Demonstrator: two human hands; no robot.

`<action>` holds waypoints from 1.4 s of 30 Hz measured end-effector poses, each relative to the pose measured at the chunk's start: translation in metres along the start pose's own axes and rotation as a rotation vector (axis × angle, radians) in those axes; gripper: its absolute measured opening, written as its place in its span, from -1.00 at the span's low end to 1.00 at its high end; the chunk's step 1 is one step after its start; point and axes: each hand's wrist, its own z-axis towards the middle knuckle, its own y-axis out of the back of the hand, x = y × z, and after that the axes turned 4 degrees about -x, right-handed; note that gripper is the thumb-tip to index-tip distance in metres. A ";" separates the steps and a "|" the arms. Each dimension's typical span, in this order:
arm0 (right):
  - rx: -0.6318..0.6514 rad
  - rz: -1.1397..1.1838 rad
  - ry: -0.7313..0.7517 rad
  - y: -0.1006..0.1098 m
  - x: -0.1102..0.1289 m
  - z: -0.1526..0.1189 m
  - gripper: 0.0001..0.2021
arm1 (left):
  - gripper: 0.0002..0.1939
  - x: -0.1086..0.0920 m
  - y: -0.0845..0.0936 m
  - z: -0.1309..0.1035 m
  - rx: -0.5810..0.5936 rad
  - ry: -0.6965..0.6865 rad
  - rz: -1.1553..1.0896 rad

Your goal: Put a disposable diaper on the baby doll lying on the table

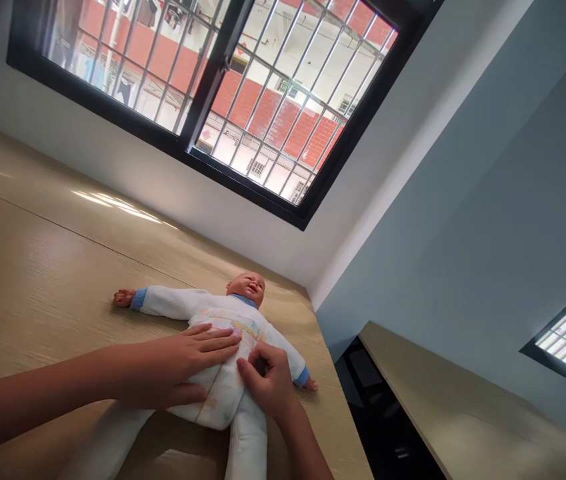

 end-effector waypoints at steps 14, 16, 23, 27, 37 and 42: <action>0.333 0.022 -0.204 0.008 0.013 0.004 -0.61 | -0.06 0.019 0.013 -0.008 0.121 0.111 -0.060; 0.318 0.059 -0.212 0.008 0.013 0.005 -0.58 | -0.41 0.025 0.019 -0.006 0.056 0.131 -0.195; 0.296 0.114 -0.218 0.000 0.009 0.009 -0.51 | -0.74 0.051 -0.001 0.002 -0.241 0.199 -0.457; 0.221 0.136 -0.226 -0.009 -0.001 0.015 -0.50 | -0.67 0.063 -0.007 -0.001 -0.313 0.279 -0.514; -0.165 -0.260 -0.193 -0.024 0.006 0.021 -0.62 | -0.63 0.083 -0.016 -0.006 -0.440 0.390 -0.567; -0.117 -0.434 -0.134 -0.027 0.005 0.025 -0.70 | -0.58 0.071 -0.010 0.006 -0.331 0.391 -0.317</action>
